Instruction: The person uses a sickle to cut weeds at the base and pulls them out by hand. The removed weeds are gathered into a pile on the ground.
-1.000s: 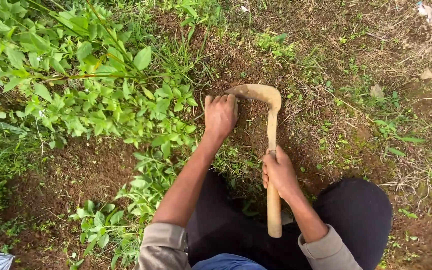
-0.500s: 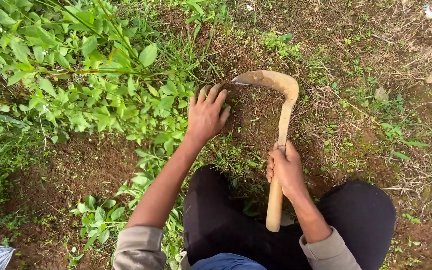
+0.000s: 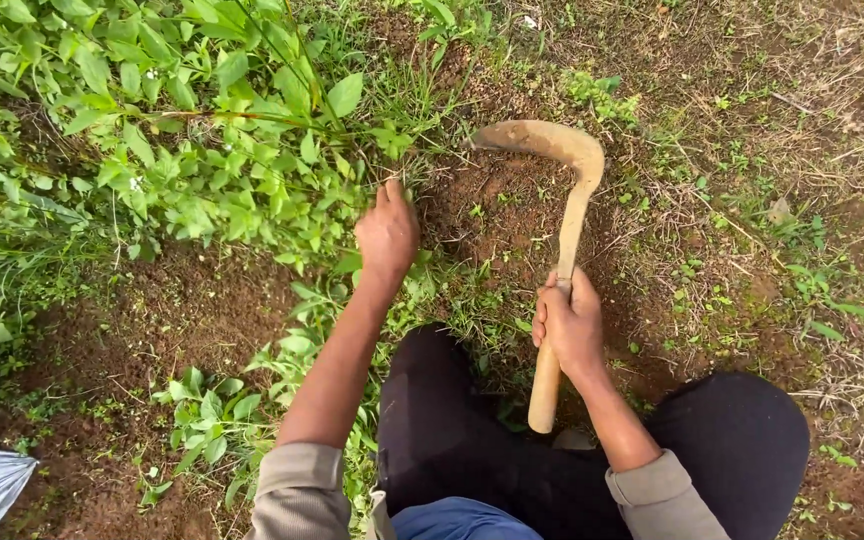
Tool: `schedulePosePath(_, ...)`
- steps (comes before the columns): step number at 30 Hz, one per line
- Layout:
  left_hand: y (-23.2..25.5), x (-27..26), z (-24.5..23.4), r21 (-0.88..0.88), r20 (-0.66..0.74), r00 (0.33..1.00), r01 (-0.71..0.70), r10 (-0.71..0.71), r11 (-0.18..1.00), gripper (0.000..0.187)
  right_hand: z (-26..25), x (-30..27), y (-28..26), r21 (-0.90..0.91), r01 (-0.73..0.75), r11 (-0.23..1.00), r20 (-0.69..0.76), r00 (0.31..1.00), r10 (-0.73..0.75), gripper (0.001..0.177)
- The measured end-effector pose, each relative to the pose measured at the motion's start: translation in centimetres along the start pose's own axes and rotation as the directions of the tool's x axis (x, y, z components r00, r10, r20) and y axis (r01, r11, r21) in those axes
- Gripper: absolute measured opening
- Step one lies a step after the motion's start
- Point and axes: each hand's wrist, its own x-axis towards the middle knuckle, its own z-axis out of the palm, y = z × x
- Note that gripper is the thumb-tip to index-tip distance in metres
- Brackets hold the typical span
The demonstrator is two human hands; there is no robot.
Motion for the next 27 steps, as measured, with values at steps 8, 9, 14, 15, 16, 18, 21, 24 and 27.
schedulePosePath(8,1.3,-1.7,-2.9,-0.019,0.055,0.996,0.069,-0.068,0.997,0.013,4.6,1.1,5.6,0.017,0.089,0.996,-0.081,0.993,-0.087,0.024)
schedulePosePath(9,1.4,-1.6,-2.9,-0.028,0.067,0.996,0.069,-0.067,0.997,0.014,4.3,1.0,6.4,-0.112,-0.04,0.993,0.033,0.998,0.044,0.032)
schedulePosePath(14,1.5,-2.0,-3.1,-0.158,0.122,0.989,0.103,-0.084,0.982,0.018,6.3,0.6,3.2,0.067,0.081,0.994,-0.067,0.995,-0.077,0.023)
schedulePosePath(15,1.7,-2.1,-3.5,-0.216,0.145,0.986,0.11,-0.079,0.97,0.019,6.9,0.4,1.8,0.187,0.174,0.967,-0.16,0.976,-0.145,0.016)
schedulePosePath(16,1.8,-2.1,-4.0,-0.216,0.145,0.986,0.112,-0.082,0.97,0.019,7.1,0.9,2.5,0.186,0.174,0.967,-0.158,0.977,-0.145,0.016)
schedulePosePath(18,2.0,-2.2,-5.1,-0.258,0.144,0.987,0.107,-0.072,0.96,0.025,7.6,1.9,3.8,0.242,0.216,0.946,-0.211,0.963,-0.166,0.022)
schedulePosePath(21,1.1,-2.3,-4.4,-0.251,0.177,0.983,0.099,-0.055,0.963,0.025,6.1,1.7,6.5,-0.073,-0.038,0.997,0.025,0.999,0.04,0.022)
schedulePosePath(24,0.2,-1.9,-3.9,-0.252,0.171,0.985,0.062,-0.018,0.966,0.025,5.1,1.8,6.1,-0.021,-0.034,0.999,-0.077,0.996,0.032,0.032)
schedulePosePath(27,0.5,-2.3,-5.2,-0.294,0.192,0.981,0.06,-0.002,0.954,0.025,7.0,1.5,2.0,0.221,0.135,0.966,-0.242,0.967,-0.079,0.012)
